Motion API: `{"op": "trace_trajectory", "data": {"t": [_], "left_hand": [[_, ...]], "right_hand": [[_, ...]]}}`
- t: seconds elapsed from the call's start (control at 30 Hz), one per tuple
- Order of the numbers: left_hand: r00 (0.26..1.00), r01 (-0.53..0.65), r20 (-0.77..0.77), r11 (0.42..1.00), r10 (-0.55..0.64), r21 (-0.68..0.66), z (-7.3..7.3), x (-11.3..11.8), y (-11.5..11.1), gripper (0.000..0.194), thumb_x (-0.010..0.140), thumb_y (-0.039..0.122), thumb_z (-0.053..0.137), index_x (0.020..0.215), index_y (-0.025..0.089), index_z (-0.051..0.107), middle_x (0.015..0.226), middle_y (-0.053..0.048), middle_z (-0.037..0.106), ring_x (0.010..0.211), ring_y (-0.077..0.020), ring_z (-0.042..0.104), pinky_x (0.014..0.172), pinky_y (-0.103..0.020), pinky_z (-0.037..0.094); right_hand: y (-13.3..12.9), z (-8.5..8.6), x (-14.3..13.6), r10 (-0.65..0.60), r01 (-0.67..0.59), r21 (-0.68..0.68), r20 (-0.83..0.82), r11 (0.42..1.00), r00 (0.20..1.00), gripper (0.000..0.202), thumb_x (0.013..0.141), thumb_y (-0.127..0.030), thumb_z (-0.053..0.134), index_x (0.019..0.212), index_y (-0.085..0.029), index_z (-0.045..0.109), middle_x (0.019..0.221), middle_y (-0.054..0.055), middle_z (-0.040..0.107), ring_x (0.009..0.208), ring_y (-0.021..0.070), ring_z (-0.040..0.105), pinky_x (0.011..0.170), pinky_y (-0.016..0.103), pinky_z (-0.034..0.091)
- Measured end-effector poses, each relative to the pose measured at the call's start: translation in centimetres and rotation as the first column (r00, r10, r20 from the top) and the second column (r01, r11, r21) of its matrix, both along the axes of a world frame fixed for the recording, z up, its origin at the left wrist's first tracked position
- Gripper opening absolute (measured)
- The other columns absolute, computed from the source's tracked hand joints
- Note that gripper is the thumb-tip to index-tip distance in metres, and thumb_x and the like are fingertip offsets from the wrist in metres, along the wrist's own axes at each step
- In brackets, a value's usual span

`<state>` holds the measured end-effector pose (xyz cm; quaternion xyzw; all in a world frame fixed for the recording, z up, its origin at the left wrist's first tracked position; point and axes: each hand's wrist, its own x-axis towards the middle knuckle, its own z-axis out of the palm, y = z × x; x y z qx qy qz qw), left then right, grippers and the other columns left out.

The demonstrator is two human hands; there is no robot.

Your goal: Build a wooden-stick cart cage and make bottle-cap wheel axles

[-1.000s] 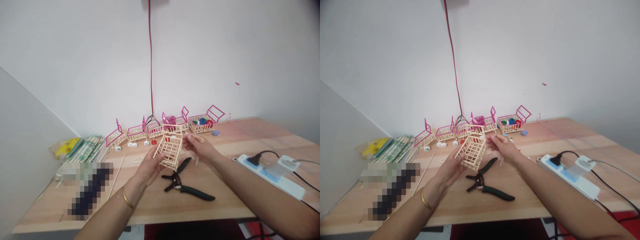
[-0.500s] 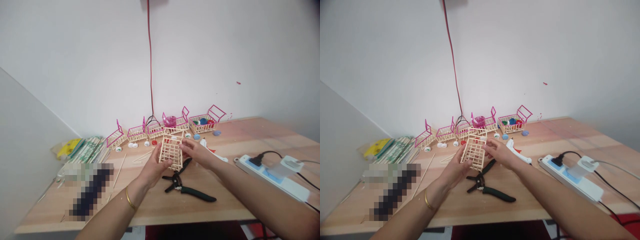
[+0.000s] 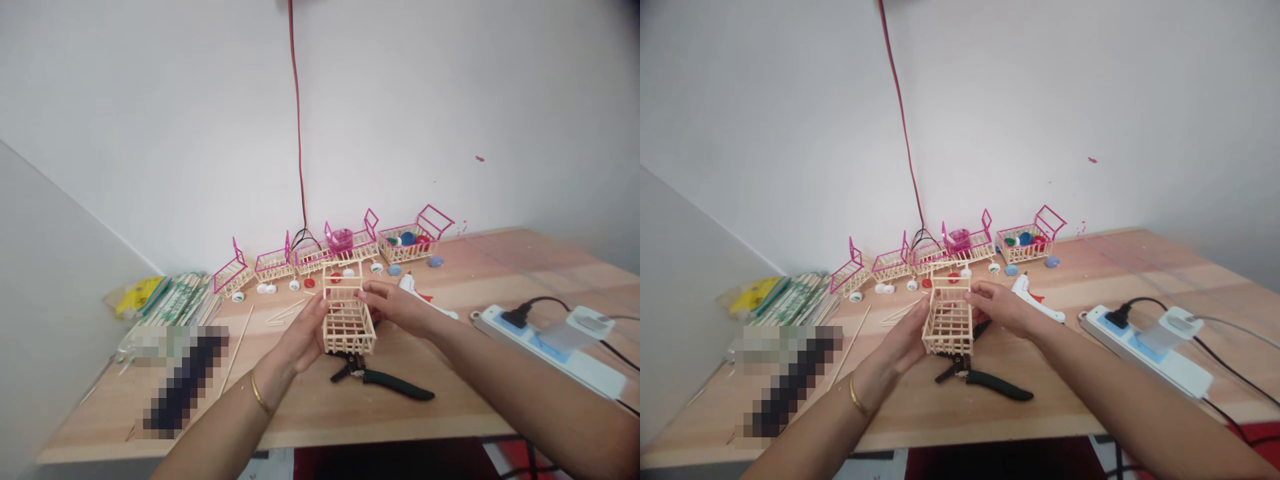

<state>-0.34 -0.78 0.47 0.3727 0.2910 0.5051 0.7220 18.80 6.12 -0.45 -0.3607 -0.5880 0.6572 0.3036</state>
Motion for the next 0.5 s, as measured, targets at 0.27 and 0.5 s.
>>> {"op": "trace_trajectory", "data": {"t": [0.27,0.5], "left_hand": [[0.997,-0.019,-0.075,0.999,0.016,-0.04,-0.16,-0.47,0.18,0.038,0.082,0.029,0.065,0.117,0.017,0.055,0.11,-0.013,0.065,0.093,-0.0229,0.065,0.084,-0.036,0.049],[0.986,-0.024,-0.163,1.0,0.021,-0.019,-0.53,-0.69,0.53,0.029,0.077,0.03,0.071,0.099,0.012,0.064,0.097,-0.011,0.069,0.084,-0.0199,0.066,0.084,-0.034,0.046]], "right_hand": [[-0.19,-0.17,-0.07,-0.011,0.011,0.006,0.053,1.0,0.999,0.04,0.074,-0.056,0.065,0.08,-0.018,0.056,0.069,-0.001,0.061,0.065,0.0112,0.059,0.064,0.026,0.049],[-0.07,-0.03,-0.08,0.026,-0.029,0.017,0.114,0.999,0.993,0.037,0.075,-0.054,0.064,0.078,-0.018,0.055,0.067,-0.001,0.062,0.063,0.0118,0.06,0.065,0.027,0.049]]}}
